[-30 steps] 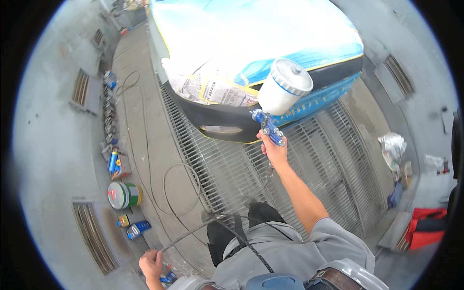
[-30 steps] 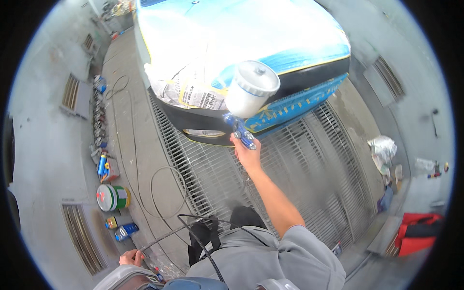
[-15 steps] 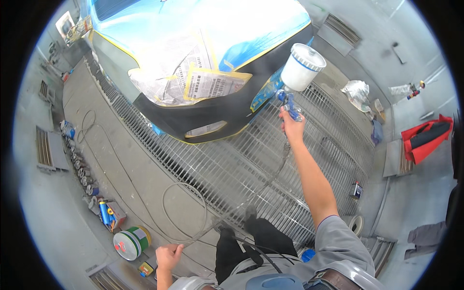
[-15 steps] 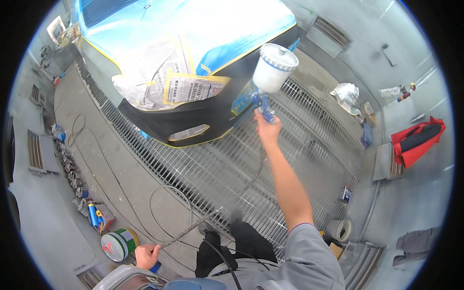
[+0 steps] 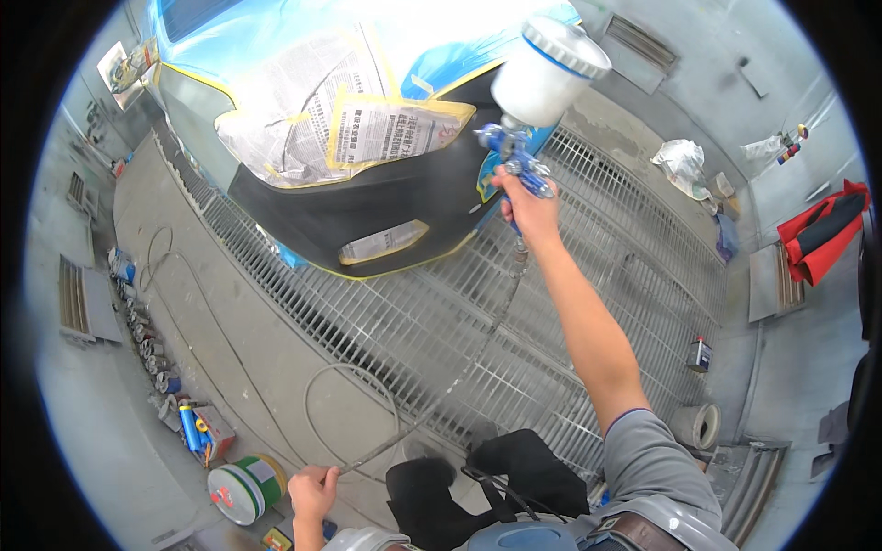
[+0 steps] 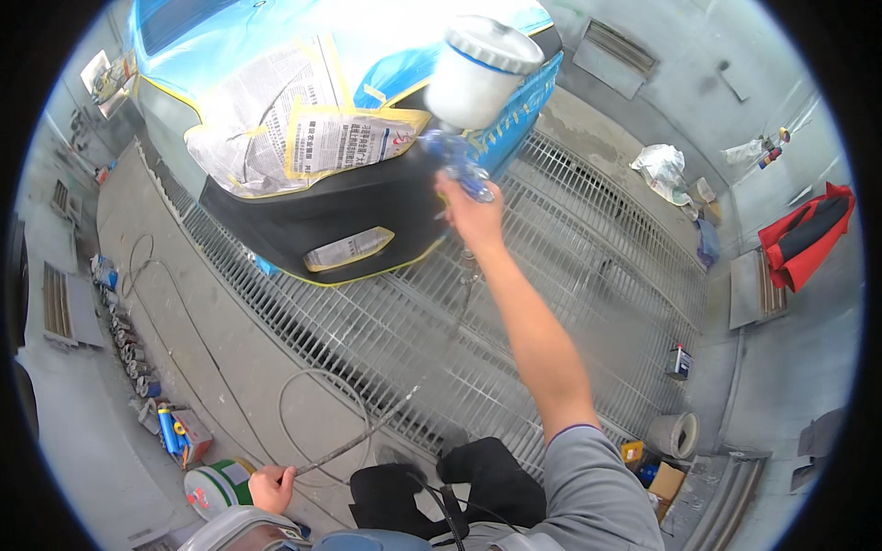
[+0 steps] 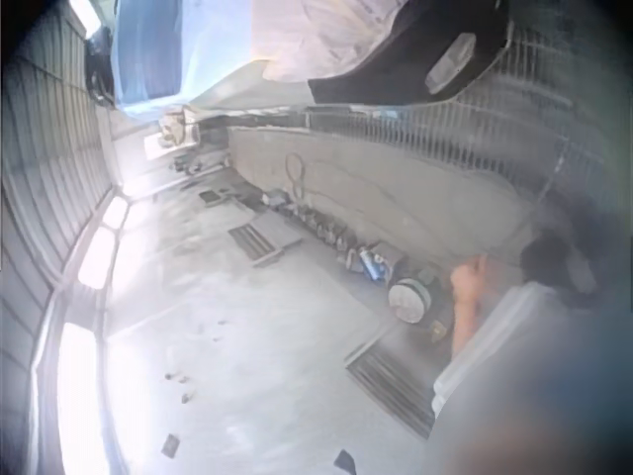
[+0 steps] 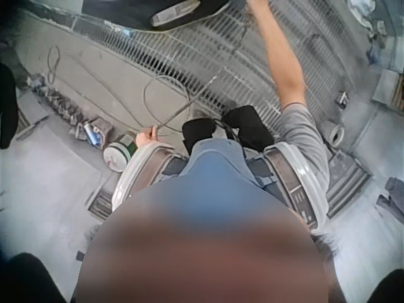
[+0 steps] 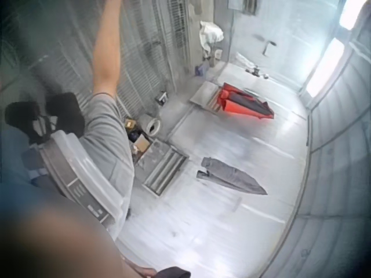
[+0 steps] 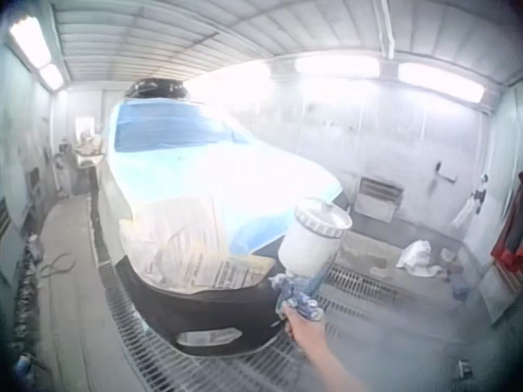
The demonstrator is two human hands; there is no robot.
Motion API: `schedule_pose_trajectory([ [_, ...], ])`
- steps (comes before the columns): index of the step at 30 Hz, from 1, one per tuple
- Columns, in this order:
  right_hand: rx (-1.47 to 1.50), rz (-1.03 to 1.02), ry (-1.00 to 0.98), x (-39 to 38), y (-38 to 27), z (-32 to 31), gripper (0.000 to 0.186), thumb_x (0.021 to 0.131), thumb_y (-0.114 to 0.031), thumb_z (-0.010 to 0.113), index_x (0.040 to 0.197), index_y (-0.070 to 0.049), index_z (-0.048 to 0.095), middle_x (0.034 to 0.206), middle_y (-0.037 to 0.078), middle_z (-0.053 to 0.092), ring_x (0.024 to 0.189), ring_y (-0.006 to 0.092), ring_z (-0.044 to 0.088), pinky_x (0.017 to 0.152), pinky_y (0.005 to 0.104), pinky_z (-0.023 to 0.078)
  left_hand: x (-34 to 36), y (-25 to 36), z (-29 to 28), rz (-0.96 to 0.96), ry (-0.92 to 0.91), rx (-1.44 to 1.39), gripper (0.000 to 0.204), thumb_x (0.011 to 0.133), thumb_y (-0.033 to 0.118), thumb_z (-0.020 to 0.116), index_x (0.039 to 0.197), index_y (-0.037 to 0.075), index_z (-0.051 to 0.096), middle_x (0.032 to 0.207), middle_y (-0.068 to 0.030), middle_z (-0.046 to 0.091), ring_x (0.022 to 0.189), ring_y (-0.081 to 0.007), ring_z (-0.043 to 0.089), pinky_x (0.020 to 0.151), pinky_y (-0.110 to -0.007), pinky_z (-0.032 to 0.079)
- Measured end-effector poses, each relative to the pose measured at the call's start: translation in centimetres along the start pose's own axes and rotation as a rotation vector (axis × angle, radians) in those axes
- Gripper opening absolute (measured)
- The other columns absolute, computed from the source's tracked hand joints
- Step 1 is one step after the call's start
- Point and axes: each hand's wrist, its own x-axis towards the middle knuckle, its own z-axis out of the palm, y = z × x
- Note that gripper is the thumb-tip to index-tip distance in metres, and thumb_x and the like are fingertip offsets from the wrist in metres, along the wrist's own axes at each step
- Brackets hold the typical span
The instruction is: The person uses a spray gun to apply a clear coat to the front bumper and hood of a car. The car is masked with blue tape and newspaper to protect adjacent areas. The person moves around the vehicle to cover the entire front section.
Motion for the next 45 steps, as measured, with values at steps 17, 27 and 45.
schedule_pose_trajectory([
  [17,-0.348,-0.389,0.374,-2.9,11.6,-9.6,0.029,0.091,-0.032,0.081,0.092,-0.004,0.078,0.071,0.003,0.071,0.057,0.0129,0.064,0.057,0.0329,0.051,9.6,-11.0,26.5,0.479,0.213,-0.202,0.018,0.082,0.026,0.087,0.081,0.009,0.083,0.068,-0.0093,0.072,0.059,-0.0287,0.068,0.055,-0.038,0.053],
  [27,-0.408,-0.396,0.075,-10.0,12.4,4.4,0.034,0.090,-0.035,0.080,0.107,-0.005,0.080,0.079,0.010,0.077,0.075,0.0185,0.073,0.073,0.0370,0.057,6.4,-14.1,28.8,0.500,0.142,-0.233,0.023,0.088,0.034,0.084,0.082,0.011,0.083,0.072,-0.0064,0.075,0.064,-0.0272,0.071,0.058,-0.038,0.055],
  [45,-0.097,-0.273,-0.378,-17.9,18.5,18.1,0.024,0.091,-0.027,0.084,0.089,-0.004,0.076,0.071,-0.001,0.070,0.051,0.0067,0.056,0.048,0.0276,0.046,3.5,-17.5,30.6,0.382,-0.071,-0.276,0.036,0.086,0.048,0.085,0.089,0.012,0.084,0.081,-0.0082,0.078,0.072,-0.0298,0.074,0.064,-0.039,0.058],
])
